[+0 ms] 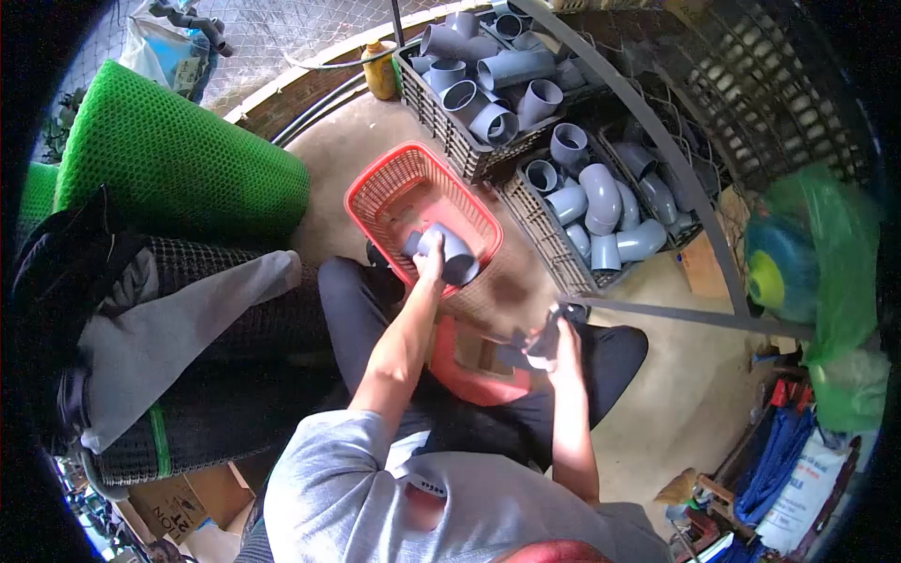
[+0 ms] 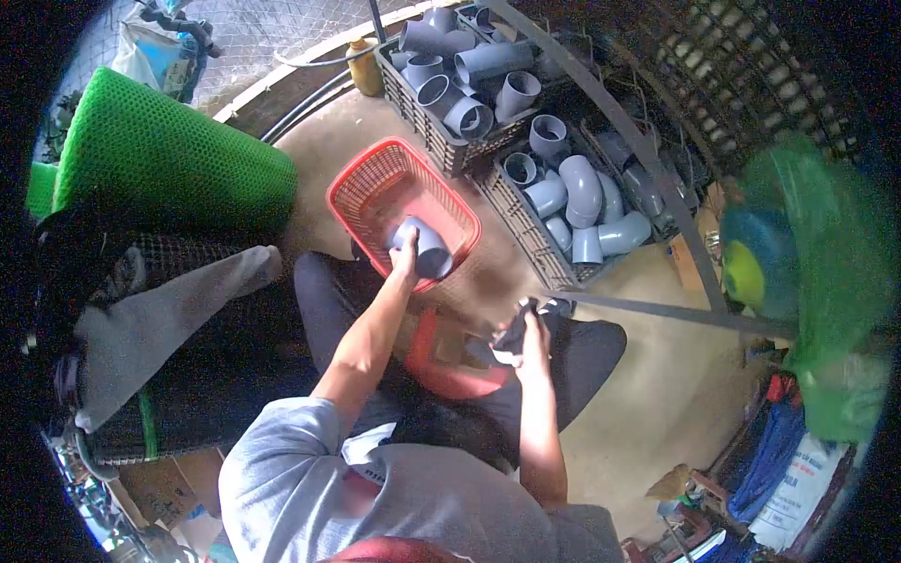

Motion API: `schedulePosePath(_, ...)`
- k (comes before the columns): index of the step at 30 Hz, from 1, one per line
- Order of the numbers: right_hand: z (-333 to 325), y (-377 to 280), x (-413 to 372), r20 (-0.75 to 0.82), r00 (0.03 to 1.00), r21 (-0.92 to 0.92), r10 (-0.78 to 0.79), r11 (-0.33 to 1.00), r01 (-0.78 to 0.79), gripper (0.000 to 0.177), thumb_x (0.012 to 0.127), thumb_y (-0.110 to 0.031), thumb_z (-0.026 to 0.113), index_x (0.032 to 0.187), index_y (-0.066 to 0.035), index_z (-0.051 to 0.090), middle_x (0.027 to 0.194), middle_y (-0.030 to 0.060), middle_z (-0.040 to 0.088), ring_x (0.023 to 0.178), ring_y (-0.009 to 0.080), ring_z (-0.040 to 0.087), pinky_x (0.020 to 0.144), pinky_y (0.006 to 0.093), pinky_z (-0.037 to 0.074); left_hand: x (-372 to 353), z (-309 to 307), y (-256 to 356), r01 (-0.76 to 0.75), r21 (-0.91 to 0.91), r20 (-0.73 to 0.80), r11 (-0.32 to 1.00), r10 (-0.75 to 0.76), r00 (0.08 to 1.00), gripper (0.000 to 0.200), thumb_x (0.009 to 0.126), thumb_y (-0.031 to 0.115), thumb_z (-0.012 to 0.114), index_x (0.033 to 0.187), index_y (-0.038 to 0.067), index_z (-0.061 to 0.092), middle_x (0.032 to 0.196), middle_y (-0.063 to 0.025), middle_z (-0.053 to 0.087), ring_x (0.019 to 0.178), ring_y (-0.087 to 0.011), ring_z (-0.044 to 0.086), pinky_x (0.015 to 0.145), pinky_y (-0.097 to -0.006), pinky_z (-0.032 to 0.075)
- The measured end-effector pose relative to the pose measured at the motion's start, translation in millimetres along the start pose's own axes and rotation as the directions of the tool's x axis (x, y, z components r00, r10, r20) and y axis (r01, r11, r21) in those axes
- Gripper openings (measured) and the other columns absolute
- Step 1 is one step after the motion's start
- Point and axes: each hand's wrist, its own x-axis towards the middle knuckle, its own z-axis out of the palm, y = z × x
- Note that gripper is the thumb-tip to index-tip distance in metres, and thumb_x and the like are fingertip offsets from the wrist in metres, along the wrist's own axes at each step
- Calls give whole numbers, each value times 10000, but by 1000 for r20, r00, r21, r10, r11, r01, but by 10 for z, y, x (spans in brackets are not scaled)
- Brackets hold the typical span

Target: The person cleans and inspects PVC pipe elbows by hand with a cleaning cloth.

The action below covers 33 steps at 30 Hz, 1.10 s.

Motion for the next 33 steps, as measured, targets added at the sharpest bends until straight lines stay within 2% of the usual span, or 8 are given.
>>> schedulePosePath(3, -215, -136, -36, -202, 975, -183, -92, 982, 55, 198, 972, -262, 594, 1057, -85, 565, 882, 96, 656, 713, 242, 693, 634, 397, 596, 387, -79, -217, 135, 541, -227, 830, -10, 974, 1066, 635, 503, 913, 1409, -32, 414, 1409, -248, 515, 1283, -358, 543, 1105, -460, 430)
schedulePosePath(10, -258, -253, -103, -184, 978, -168, -100, 983, 69, 428, 895, -196, 633, 1290, -55, 547, 1180, 81, 609, 1052, 190, 633, 925, 347, 508, 771, 98, -270, 98, 779, -155, 619, 39, 987, 1059, 663, 504, 860, 1442, -47, 400, 1421, -308, 500, 1333, -410, 504, 1119, -440, 428)
schedulePosePath(18, -64, 31, 244, -161, 981, -361, -108, 932, 44, 368, 940, -240, 680, 1262, -83, 599, 1080, 23, 632, 973, 126, 558, 848, 283, 449, 1409, -107, -1025, -34, 812, 117, 582, -105, 988, 815, 818, 489, 755, 1425, 5, 506, 1271, -203, 663, 1140, -309, 664, 960, -387, 536)
schedulePosePath(23, 276, -15, 579, -283, 952, -274, -119, 961, 39, 496, 904, -329, 725, 1321, -112, 564, 1126, 30, 637, 881, 119, 602, 532, 268, 433, 871, 26, -622, -85, 796, 187, 599, -110, 976, 736, 830, 504, 702, 1406, 66, 571, 1292, -203, 665, 1113, -322, 685, 955, -377, 535)
schedulePosePath(26, 270, 115, 936, -225, 959, -281, -172, 954, 105, 573, 896, -410, 712, 1352, -116, 527, 1223, 57, 586, 855, 147, 591, 567, 268, 439, 638, 267, -269, -328, 820, 460, 469, -200, 865, 662, 849, 533, 685, 1313, 62, 650, 1144, -156, 727, 983, -305, 715, 923, -373, 542)
schedulePosePath(29, 657, 0, 969, -124, 977, -389, -176, 914, 115, 691, 935, -538, 640, 1457, -122, 459, 1372, 122, 522, 971, 225, 599, 846, 430, 523, -213, 519, 358, 171, 625, 593, 762, -606, 531, 774, 913, 645, 604, 1468, 124, 463, 1472, -111, 466, 1340, -248, 461, 974, -566, 466)
schedulePosePath(31, 963, -342, 941, -155, 987, -304, -32, 952, -17, 712, 943, -503, 661, 1491, -115, 427, 1352, 168, 555, 1095, 254, 615, 926, 431, 519, -721, 490, 709, 316, 629, 595, 710, -701, 393, 650, 943, 546, 634, 1419, 118, 518, 1284, -122, 615, 1082, -263, 663, 906, -447, 575)
schedulePosePath(33, 849, -487, 1299, -55, 897, -587, -438, 741, 326, 699, 938, -410, 707, 1479, -71, 421, 1270, 195, 610, 1188, 282, 601, 951, 424, 509, -976, 439, 771, 320, 576, 736, 752, -648, 197, 501, 970, 381, 666, 1368, 100, 551, 1168, -114, 667, 919, -258, 716, 872, -387, 605)
